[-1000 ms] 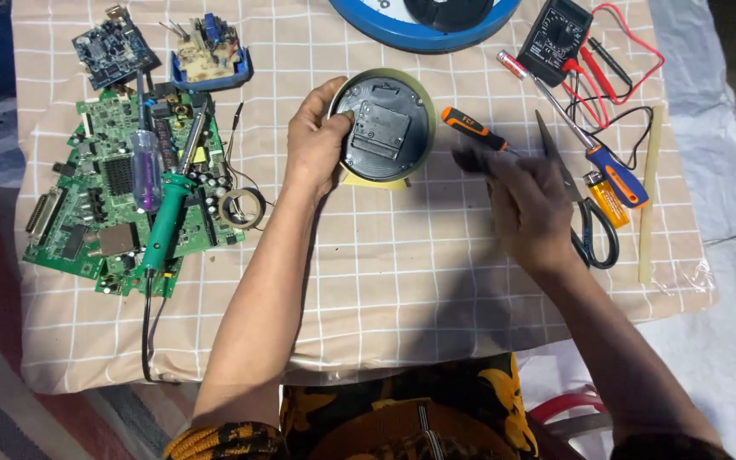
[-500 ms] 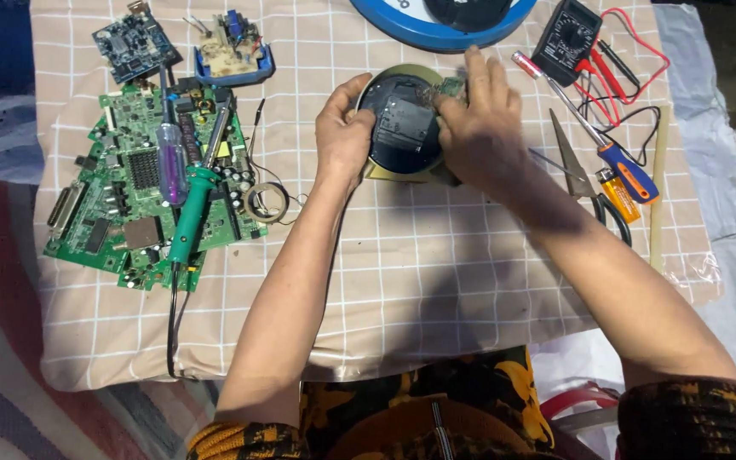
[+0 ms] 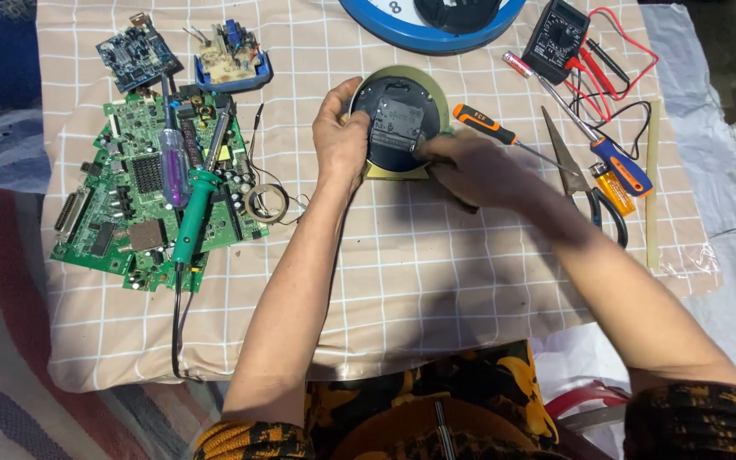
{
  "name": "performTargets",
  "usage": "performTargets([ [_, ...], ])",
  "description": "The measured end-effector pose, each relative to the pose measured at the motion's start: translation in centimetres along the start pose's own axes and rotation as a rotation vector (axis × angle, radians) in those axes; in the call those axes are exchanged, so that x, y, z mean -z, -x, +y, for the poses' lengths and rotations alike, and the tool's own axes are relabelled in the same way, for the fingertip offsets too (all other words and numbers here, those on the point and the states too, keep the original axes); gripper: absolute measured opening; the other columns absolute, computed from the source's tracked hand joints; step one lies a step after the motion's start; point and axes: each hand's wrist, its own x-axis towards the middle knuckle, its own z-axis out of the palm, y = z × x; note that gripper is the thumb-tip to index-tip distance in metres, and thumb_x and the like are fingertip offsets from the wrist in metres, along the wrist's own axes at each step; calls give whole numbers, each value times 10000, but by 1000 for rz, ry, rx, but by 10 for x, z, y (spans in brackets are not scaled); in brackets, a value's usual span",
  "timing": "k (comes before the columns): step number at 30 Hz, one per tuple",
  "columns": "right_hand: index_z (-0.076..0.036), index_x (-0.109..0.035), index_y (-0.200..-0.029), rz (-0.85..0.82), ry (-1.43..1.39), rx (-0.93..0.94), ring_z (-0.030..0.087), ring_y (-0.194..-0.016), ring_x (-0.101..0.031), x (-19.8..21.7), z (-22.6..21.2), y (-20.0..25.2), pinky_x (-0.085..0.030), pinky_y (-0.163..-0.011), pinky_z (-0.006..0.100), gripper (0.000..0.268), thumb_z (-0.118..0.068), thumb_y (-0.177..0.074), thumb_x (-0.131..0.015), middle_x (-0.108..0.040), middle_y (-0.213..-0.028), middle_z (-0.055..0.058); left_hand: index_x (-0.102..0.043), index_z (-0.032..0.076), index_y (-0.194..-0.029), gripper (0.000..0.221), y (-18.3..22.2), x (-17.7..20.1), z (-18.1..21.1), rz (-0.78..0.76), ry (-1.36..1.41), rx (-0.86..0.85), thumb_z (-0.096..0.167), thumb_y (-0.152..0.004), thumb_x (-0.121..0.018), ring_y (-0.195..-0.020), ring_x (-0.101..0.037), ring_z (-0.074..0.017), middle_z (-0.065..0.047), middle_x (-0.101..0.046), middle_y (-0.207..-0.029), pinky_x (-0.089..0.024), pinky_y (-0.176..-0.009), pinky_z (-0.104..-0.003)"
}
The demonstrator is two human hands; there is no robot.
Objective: The person disassembles a small clock, handles various components, and then uses a small cloth to polish the back casing of a larger wall clock.
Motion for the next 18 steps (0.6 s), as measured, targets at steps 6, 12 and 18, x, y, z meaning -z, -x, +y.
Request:
performTargets([
  [6, -70, -682, -1253, 177, 76, 45, 430, -1046, -618, 52, -30, -13, -483, -872, 500, 380, -204, -1013, -419, -695, -1173, 245, -733, 151, -1182, 489, -4, 2, -3, -30, -8, -23, -63, -787, -541, -937, -693, -165, -54, -736, -1132, -599, -772, -245],
  [12, -56, -696, -1066, 598, 630, 444, 269, -667, -667, -3, 26, -25, -505, -415, 390, 111, -131, -991, -662, -683, -826, 149, -718, 162, -1225, 491, 4, 2, 9, -36, -46, 35, -56, -827, -532, -739, -661, -121, -45, -742, -1123, -615, -684, -249],
  [18, -154, -639, -910, -70, 381, 208, 346, -687, -630, 8, 40, -36, -516, -647, 493, 197, -66, -903, -464, -694, -823, 86, -720, 164, -1210, 492, 5, 1, 11, -35, -30, 30, -65, -820, -526, -838, -698, -146, -68, -745, -1145, -632, -713, -259],
])
